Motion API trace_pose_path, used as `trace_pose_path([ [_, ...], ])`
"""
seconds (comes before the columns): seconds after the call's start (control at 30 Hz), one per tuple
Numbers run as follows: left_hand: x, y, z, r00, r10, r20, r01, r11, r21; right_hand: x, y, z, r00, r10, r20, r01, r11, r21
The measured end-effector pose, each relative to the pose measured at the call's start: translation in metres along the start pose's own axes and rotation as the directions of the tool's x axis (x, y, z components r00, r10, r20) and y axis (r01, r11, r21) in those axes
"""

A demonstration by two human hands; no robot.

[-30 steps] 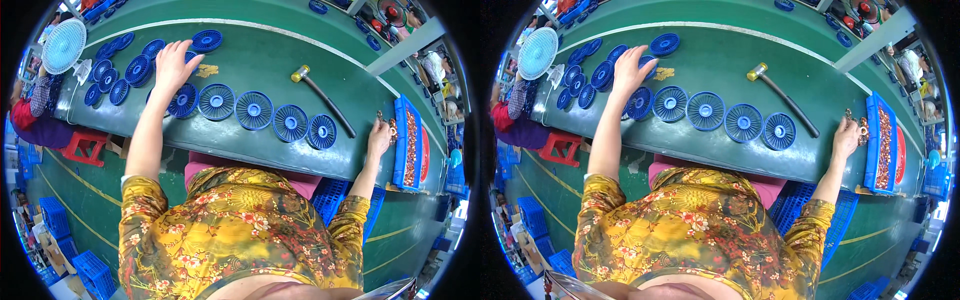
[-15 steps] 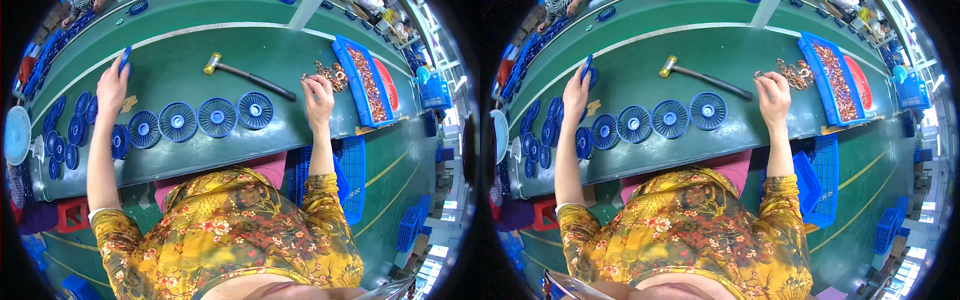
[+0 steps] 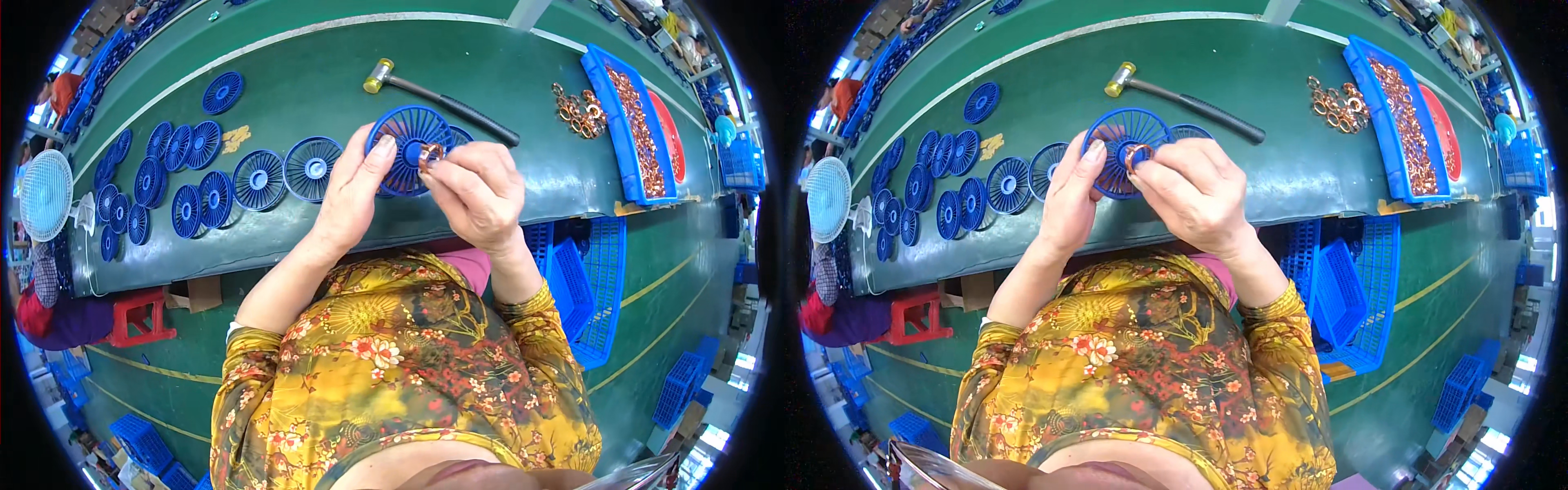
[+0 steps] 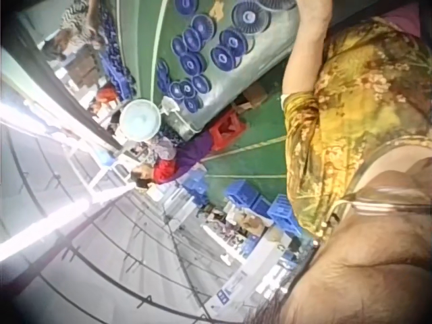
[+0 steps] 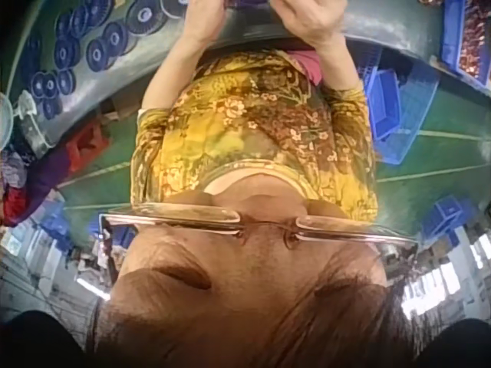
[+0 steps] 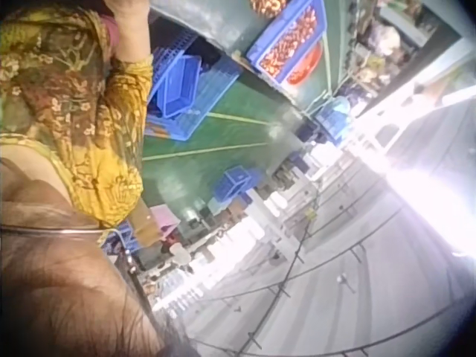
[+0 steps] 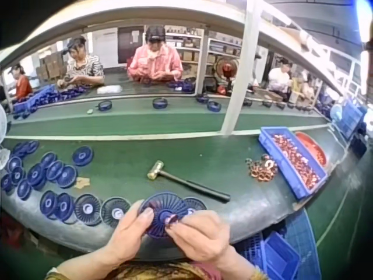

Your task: Manually assembling motor components into plastic fan housings on an industrial production line.

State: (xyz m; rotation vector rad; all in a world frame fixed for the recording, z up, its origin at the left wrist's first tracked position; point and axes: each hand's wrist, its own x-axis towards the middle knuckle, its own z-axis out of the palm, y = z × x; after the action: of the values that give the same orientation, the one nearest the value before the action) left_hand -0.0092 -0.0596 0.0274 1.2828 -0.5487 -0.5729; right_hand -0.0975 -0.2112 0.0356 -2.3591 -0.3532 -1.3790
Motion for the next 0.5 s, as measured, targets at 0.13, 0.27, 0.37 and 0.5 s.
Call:
trace_pose_path([
  [0.13,-0.005,0.007,0.005,0.997,0.065,0.036,-0.066,0.997,0.05,0.003,-0.005,0.004,0.988,0.131,0.079,-0.13,0.991,-0.016],
  [0.27,-0.007,-0.01,0.012,0.992,0.115,0.05,-0.113,0.993,-0.045,0.001,-0.01,0.01,0.962,0.255,0.094,-0.253,0.967,-0.037],
  [0.37,-0.001,-0.012,0.014,0.992,0.122,-0.037,-0.123,0.991,-0.049,-0.008,-0.008,0.013,0.954,0.29,0.076,-0.289,0.957,-0.025],
  [0.5,-0.002,-0.009,0.017,0.999,-0.049,-0.014,0.045,0.979,-0.201,-0.012,-0.005,0.005,0.967,0.252,-0.039,-0.254,0.967,-0.034],
])
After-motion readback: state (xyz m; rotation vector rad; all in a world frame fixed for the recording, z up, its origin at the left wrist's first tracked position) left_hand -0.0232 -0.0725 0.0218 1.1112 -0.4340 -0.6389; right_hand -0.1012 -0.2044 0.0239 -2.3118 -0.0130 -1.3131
